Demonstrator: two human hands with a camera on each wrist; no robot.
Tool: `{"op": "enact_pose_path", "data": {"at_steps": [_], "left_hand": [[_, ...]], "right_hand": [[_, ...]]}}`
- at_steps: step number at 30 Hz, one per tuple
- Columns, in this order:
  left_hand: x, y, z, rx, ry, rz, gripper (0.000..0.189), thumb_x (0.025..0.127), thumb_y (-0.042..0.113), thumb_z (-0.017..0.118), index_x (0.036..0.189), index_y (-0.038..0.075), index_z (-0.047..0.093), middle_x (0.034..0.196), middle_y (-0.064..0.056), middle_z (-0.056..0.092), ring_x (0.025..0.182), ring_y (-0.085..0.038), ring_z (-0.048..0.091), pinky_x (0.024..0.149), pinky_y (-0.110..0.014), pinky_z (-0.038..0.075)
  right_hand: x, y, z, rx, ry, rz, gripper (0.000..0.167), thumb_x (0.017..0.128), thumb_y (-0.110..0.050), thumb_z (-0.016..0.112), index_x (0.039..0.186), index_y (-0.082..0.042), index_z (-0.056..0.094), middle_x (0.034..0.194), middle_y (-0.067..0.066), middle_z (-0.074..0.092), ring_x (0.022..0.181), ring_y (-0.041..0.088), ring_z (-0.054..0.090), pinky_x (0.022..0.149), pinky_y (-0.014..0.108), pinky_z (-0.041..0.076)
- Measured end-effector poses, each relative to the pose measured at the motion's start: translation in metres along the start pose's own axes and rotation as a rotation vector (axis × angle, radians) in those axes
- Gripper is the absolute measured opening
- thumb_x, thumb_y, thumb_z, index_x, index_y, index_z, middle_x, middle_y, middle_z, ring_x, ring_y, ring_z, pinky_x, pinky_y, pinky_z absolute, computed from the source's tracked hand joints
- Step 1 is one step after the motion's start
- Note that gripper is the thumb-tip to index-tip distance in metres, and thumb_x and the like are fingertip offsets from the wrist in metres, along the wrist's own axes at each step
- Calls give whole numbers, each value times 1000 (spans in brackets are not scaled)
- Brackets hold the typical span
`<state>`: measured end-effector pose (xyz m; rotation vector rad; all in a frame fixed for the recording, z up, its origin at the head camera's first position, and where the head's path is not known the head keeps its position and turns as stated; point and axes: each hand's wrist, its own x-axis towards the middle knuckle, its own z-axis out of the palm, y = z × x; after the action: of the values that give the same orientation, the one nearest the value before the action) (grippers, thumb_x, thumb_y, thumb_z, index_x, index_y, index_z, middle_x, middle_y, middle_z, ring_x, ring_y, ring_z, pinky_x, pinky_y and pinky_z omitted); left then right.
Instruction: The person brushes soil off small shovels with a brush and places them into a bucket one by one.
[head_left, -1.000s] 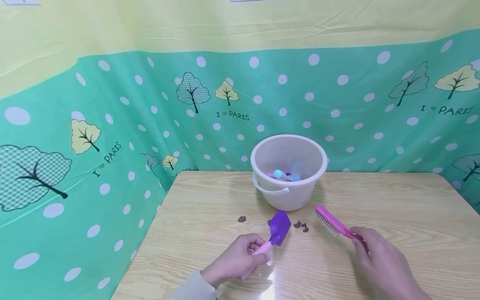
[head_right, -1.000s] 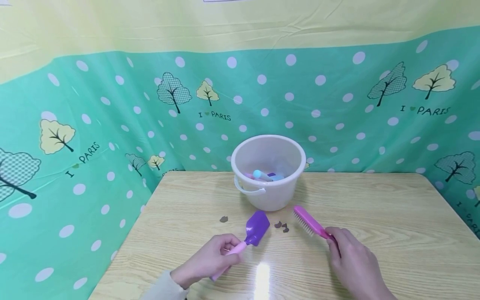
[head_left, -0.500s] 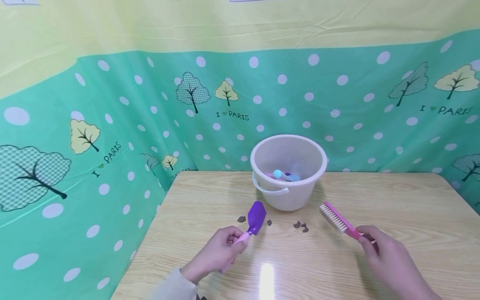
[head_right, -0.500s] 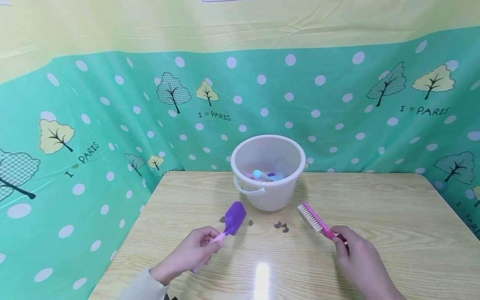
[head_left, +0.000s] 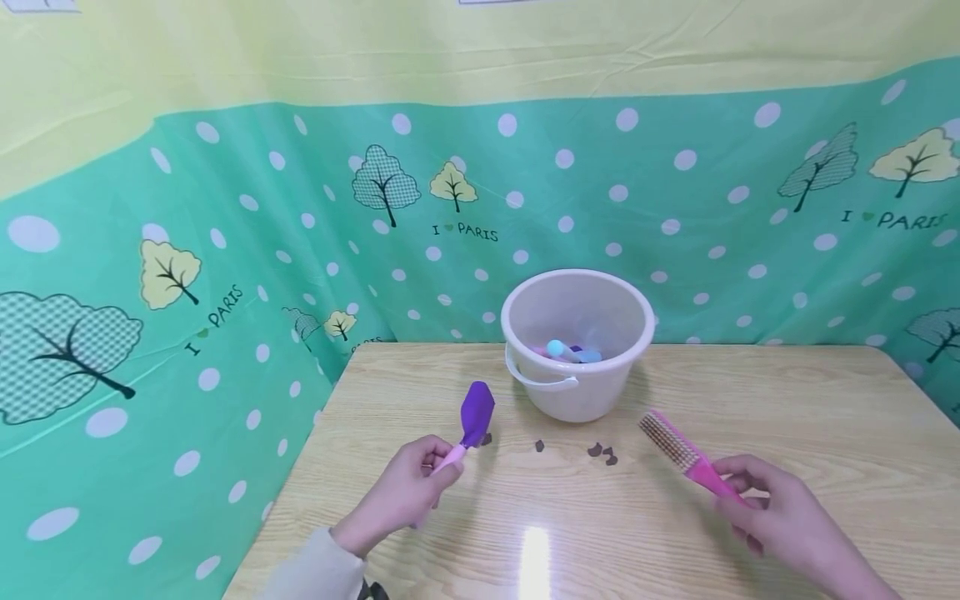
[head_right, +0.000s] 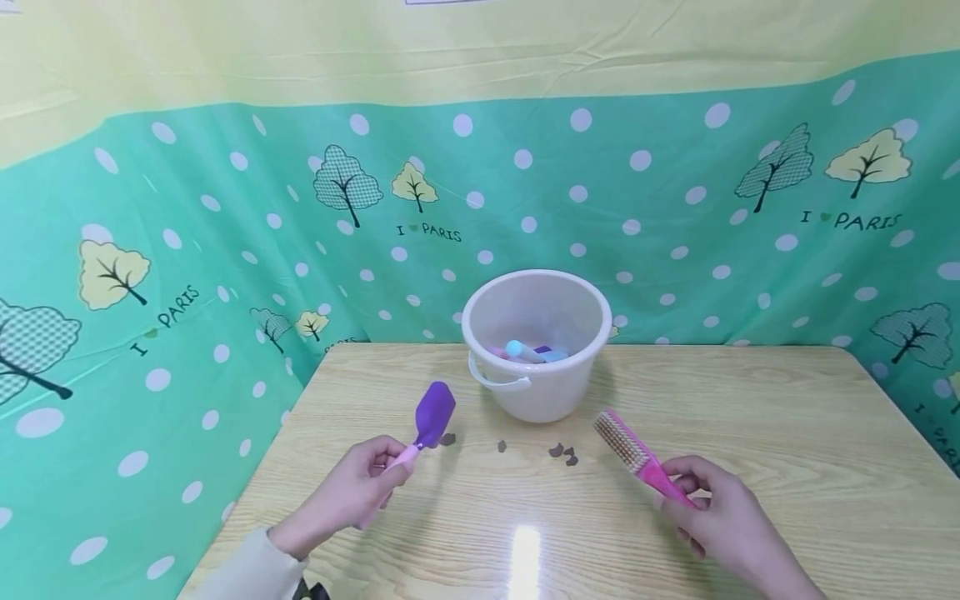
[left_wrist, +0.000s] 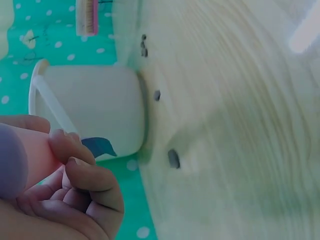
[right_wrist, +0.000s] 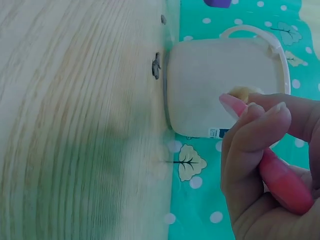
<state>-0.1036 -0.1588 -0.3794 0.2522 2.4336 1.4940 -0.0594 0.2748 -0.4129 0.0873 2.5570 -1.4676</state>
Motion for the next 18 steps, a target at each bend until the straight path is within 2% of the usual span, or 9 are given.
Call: {"op": "enact_pose_path", "data": {"at_steps": [8,14,18], "left_hand": [[1,11,-19,104,61,1,20,91,18,63,100,1,58,70,-5,53,50,-11,45,40,-20,36],[8,21,-32,162,119,-5,16,91,16,62,100,3,60,69,-5,52,50,-12,44,40,-20,36],[16,30,-40,205,157,22,13,91,16,62,99,6,60,69,-5,51,51,-12,42,40,-22,35]], "right_hand": [[-2,2,-2,-49,23,36,50,87,-8,66,131,2,45,92,12,55,55,19,57,47,31,49],[-2,3,-5,-171,131,-5,51,88,-10,66,132,2,44,91,11,60,62,16,61,51,29,52],[-3,4,-6,-272,212,-52,48,88,-12,65,130,2,47,88,9,63,61,13,58,48,27,50]]}}
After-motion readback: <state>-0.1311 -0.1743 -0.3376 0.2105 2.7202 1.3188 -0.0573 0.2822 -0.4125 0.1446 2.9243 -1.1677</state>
